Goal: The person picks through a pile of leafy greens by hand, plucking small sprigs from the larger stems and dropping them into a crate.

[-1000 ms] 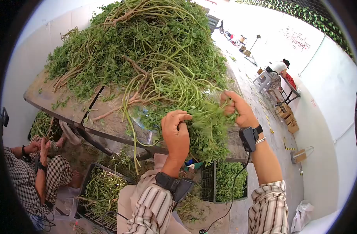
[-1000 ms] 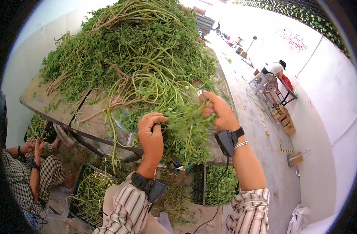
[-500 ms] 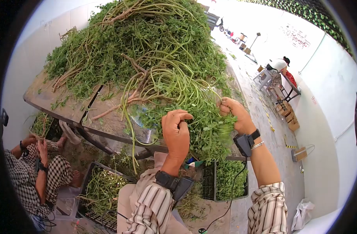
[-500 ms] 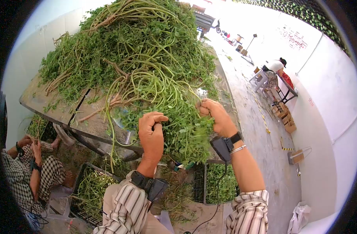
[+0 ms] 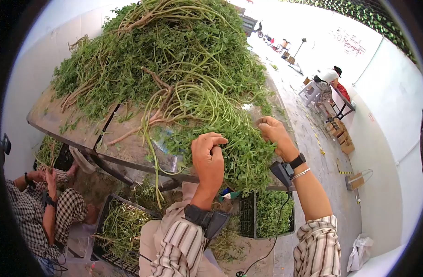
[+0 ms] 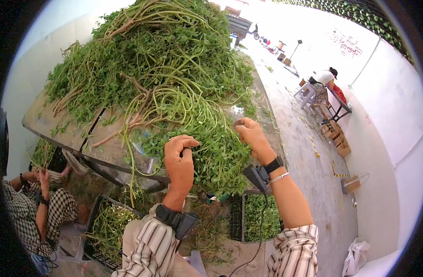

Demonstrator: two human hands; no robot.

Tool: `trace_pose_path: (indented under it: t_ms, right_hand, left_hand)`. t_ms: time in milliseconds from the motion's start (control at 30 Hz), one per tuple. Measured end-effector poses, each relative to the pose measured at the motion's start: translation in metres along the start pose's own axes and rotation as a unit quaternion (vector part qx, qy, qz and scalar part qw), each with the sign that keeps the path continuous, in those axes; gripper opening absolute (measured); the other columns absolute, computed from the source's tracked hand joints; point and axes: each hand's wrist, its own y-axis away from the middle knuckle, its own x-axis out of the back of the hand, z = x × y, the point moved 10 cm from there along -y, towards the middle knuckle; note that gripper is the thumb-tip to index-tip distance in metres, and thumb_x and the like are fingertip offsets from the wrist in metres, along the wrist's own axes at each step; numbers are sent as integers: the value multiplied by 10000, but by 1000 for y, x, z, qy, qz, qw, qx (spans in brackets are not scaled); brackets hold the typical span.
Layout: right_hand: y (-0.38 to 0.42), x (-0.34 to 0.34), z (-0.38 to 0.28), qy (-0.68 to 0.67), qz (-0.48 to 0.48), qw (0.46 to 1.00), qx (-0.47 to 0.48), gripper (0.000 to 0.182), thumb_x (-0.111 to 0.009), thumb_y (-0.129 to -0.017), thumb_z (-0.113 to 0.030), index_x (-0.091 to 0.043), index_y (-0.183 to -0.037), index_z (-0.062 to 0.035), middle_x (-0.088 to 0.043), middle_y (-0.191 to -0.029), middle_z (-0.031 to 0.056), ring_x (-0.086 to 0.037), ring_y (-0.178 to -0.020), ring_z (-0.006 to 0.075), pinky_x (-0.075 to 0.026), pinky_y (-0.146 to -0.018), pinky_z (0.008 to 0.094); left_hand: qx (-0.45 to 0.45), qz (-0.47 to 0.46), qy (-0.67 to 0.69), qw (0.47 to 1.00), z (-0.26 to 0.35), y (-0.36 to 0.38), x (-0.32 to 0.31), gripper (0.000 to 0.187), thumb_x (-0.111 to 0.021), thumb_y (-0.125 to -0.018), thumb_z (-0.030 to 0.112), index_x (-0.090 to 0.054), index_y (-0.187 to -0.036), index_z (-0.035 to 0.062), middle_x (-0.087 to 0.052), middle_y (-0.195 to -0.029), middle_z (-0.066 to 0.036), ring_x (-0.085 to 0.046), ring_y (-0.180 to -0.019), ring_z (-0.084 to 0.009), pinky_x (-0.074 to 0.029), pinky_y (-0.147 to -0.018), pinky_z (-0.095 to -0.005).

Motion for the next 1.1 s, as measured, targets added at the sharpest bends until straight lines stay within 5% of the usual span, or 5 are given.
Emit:
trace_pose_path:
  t_ms: [100,167,300,800,1100]
  right_hand:
    - [-6,12,3,138,27,990,16,183,-564,-818,-188,-606,-869,-17,-484,-667,-23,-445,-621,69,-372,-548,250]
    - [-3,9,6,229,4,973,-34,288,-621,-766,-221,-629,-925,19,-600,-829,83,-545,-747,173,-452,-672,318]
    - [-18,4,29,312,-47,949,-13,323,-623,-757,-223,-629,-959,29,-605,-818,88,-553,-757,179,-451,-684,322]
    - [11,41,14,150,-13,984,-95,151,-609,-750,-160,-641,-797,-20,-499,-626,-9,-411,-524,70,-322,-456,259]
    - [13,96,42,-70,54,992,-91,262,-557,-887,-206,-547,-1091,-43,-576,-792,11,-397,-501,60,-369,-439,235]
  left_hand:
    - [4,-7,-2,1000,0,0,-1,190,-475,-795,-67,-618,-802,58,-572,-960,-54,-489,-961,-248,-406,-823,-391]
    - [13,-7,-3,1000,-1,0,-1,190,-475,-782,-75,-616,-792,52,-572,-956,-55,-489,-961,-246,-405,-830,-383]
    - [19,-10,-4,1000,-2,0,-3,187,-475,-775,-76,-615,-786,47,-572,-955,-55,-491,-955,-244,-403,-836,-376]
    - [-20,15,-14,1000,2,-1,-2,187,-491,-732,-83,-619,-760,51,-598,-895,-34,-489,-877,-237,-407,-778,-349]
    - [3,-8,6,1000,-4,0,-6,174,-477,-777,-65,-616,-785,41,-583,-931,-48,-492,-927,-229,-407,-824,-362]
